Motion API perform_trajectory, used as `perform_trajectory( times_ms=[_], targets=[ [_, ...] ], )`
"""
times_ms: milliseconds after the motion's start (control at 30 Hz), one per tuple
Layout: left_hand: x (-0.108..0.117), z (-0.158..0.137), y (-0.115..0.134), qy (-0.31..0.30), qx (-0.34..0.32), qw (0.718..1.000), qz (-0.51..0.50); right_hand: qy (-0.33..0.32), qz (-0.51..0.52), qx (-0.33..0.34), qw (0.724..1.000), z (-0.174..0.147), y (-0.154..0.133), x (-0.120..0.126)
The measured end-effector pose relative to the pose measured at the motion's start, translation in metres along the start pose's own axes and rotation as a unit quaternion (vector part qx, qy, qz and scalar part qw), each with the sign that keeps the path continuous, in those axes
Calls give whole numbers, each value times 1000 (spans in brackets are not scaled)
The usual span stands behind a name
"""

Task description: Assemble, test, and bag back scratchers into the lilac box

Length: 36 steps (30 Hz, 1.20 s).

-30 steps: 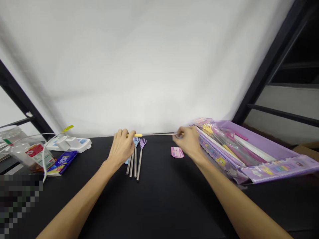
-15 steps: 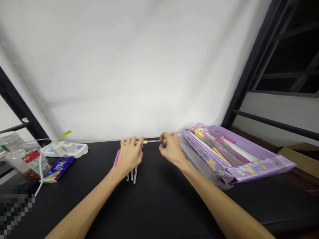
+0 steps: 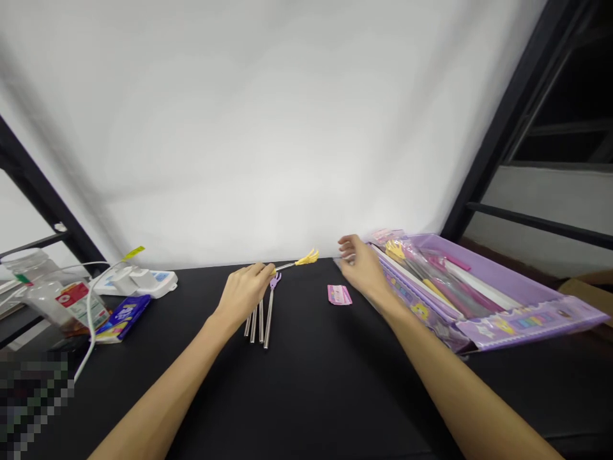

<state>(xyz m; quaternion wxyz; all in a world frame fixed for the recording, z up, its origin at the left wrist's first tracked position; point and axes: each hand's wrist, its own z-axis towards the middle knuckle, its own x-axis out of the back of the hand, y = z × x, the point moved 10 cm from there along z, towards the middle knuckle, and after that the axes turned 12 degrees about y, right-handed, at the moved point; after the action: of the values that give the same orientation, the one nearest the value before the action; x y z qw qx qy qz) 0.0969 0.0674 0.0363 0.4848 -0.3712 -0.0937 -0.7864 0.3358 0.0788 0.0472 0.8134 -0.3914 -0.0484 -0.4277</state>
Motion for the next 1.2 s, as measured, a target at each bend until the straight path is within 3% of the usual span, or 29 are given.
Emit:
perform_trajectory(
  times_ms=[67, 133, 200, 433, 533, 633, 733, 833, 900, 967, 1033, 1100, 1200],
  targets=[
    [1, -2, 0, -6, 22, 999, -30, -50, -148, -36, 987, 2, 19, 4],
    [1, -2, 4, -10, 41, 997, -71, -126, -290, -53, 947, -3, 37, 5],
    [0, -3, 8, -23, 62, 991, -113, -169, -369, -68, 912, -10, 49, 9],
    [-4, -7, 23, -55, 84, 980, -173, -180, -421, -87, 885, -16, 57, 17],
    [-6, -9, 23, -66, 100, 973, -196, -166, -428, -96, 883, -11, 52, 23],
    [-5, -8, 23, -66, 137, 948, -279, -131, -412, -89, 897, -3, 41, 30],
    [-8, -7, 27, -77, 197, 878, -429, -64, -302, -56, 950, 4, 16, 32],
    [-15, -7, 38, -98, 265, 748, -601, -14, -99, -38, 994, 0, -14, 22],
    [-19, -8, 44, -101, 308, 655, -682, -28, 40, -45, 998, -10, -31, 5],
    [-24, -9, 47, -97, 341, 585, -729, -88, 158, -61, 982, -24, -47, -20],
    [-27, -11, 48, -83, 363, 544, -752, -168, 249, -82, 950, -41, -61, -43],
    [-30, -12, 43, -58, 383, 525, -758, -220, 300, -90, 924, -53, -70, -56],
    [-31, -14, 29, -9, 407, 514, -756, -183, 317, -95, 926, -51, -66, -52]
  ],
)
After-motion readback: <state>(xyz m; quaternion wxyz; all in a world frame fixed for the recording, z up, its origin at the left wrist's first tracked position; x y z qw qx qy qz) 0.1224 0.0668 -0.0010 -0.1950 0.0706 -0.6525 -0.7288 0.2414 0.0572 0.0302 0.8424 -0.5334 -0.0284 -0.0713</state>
